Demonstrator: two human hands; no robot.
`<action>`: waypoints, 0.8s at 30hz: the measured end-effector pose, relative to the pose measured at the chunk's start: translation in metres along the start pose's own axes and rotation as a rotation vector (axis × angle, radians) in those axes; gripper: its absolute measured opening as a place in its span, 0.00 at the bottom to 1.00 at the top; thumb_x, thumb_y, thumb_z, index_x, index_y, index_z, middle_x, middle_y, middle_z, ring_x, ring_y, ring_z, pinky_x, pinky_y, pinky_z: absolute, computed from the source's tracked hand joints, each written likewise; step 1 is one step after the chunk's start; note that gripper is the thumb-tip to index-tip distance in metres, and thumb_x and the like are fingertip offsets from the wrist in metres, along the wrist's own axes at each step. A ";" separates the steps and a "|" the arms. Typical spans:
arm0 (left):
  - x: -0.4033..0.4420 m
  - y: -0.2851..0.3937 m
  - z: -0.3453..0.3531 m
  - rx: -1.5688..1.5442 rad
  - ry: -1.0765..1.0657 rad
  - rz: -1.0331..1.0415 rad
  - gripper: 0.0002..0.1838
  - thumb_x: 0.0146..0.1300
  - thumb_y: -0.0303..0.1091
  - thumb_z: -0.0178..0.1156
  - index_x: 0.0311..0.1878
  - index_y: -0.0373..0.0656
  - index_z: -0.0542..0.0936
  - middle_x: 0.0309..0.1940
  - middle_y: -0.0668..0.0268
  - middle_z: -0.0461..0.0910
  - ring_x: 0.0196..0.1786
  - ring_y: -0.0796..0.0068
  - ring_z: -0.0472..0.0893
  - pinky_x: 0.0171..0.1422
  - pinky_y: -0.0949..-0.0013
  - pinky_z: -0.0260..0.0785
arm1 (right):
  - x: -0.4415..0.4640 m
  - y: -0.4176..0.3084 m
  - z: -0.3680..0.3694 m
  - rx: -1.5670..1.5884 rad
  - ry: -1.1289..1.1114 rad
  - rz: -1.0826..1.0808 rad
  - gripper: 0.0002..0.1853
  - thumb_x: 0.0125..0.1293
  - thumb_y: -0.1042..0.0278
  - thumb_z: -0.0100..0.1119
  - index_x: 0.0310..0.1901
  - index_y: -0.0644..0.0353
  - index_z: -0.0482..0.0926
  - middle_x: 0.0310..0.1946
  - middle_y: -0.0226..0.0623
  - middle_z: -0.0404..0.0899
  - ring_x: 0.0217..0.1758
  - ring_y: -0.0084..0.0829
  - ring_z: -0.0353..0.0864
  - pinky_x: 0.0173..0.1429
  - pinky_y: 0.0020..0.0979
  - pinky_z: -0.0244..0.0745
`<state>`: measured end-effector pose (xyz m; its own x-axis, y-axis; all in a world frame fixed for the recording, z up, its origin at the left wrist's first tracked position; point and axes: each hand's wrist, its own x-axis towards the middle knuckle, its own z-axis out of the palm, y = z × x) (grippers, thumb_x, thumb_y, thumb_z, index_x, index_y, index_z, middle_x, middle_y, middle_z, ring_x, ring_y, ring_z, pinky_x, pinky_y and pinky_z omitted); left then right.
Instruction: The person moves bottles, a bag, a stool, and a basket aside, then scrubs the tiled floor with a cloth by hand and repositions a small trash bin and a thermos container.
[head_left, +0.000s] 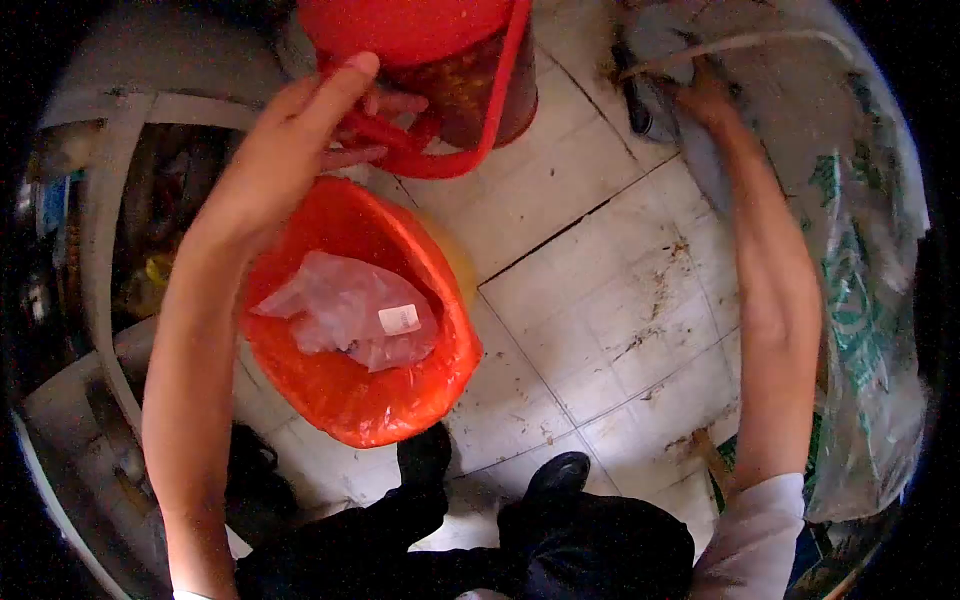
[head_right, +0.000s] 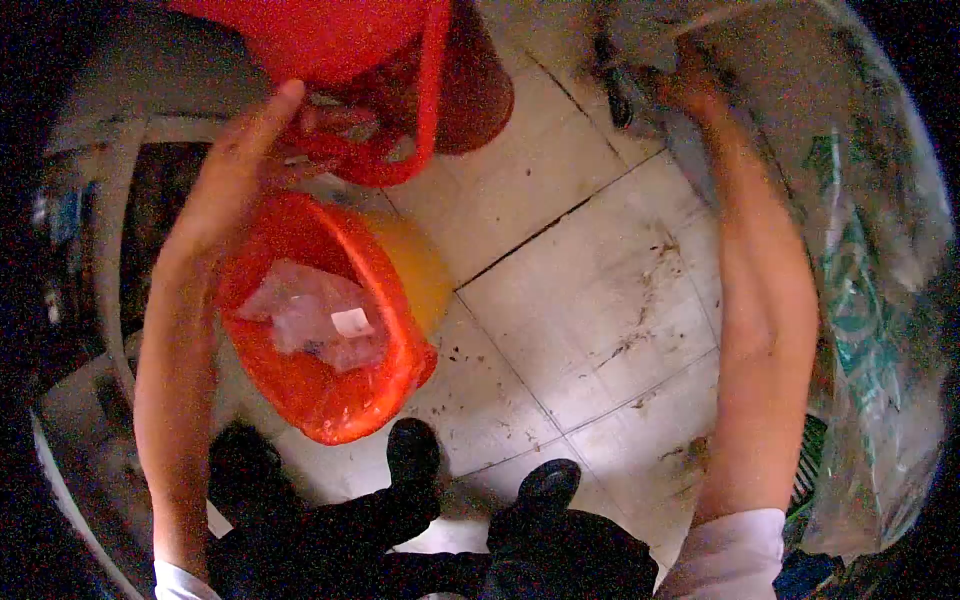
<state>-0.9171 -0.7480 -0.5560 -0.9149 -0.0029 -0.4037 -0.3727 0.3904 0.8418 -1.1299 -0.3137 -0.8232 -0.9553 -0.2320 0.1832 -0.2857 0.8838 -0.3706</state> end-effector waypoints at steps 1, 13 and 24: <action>0.001 0.001 0.001 0.014 -0.002 0.011 0.23 0.77 0.59 0.48 0.42 0.48 0.76 0.54 0.59 0.86 0.60 0.65 0.81 0.67 0.58 0.69 | -0.001 -0.024 -0.015 -0.099 -0.016 0.046 0.45 0.54 0.43 0.74 0.70 0.58 0.71 0.64 0.53 0.77 0.66 0.53 0.77 0.70 0.48 0.72; -0.011 0.005 0.009 -0.096 0.135 -0.075 0.19 0.81 0.50 0.47 0.39 0.44 0.70 0.50 0.56 0.83 0.61 0.62 0.81 0.65 0.56 0.74 | 0.074 -0.048 -0.010 -0.087 0.004 0.014 0.47 0.58 0.41 0.68 0.72 0.60 0.64 0.68 0.53 0.71 0.67 0.51 0.73 0.67 0.48 0.70; -0.008 0.009 0.006 -0.088 0.069 -0.077 0.18 0.82 0.48 0.46 0.44 0.41 0.72 0.44 0.65 0.78 0.58 0.66 0.81 0.64 0.59 0.76 | 0.100 -0.035 -0.020 -0.141 -0.296 -0.032 0.42 0.55 0.44 0.69 0.66 0.64 0.71 0.64 0.53 0.76 0.65 0.51 0.76 0.66 0.46 0.74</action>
<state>-0.9122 -0.7388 -0.5469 -0.8902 -0.0943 -0.4457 -0.4521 0.3042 0.8385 -1.2142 -0.3598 -0.7738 -0.9325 -0.3502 -0.0880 -0.3222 0.9170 -0.2351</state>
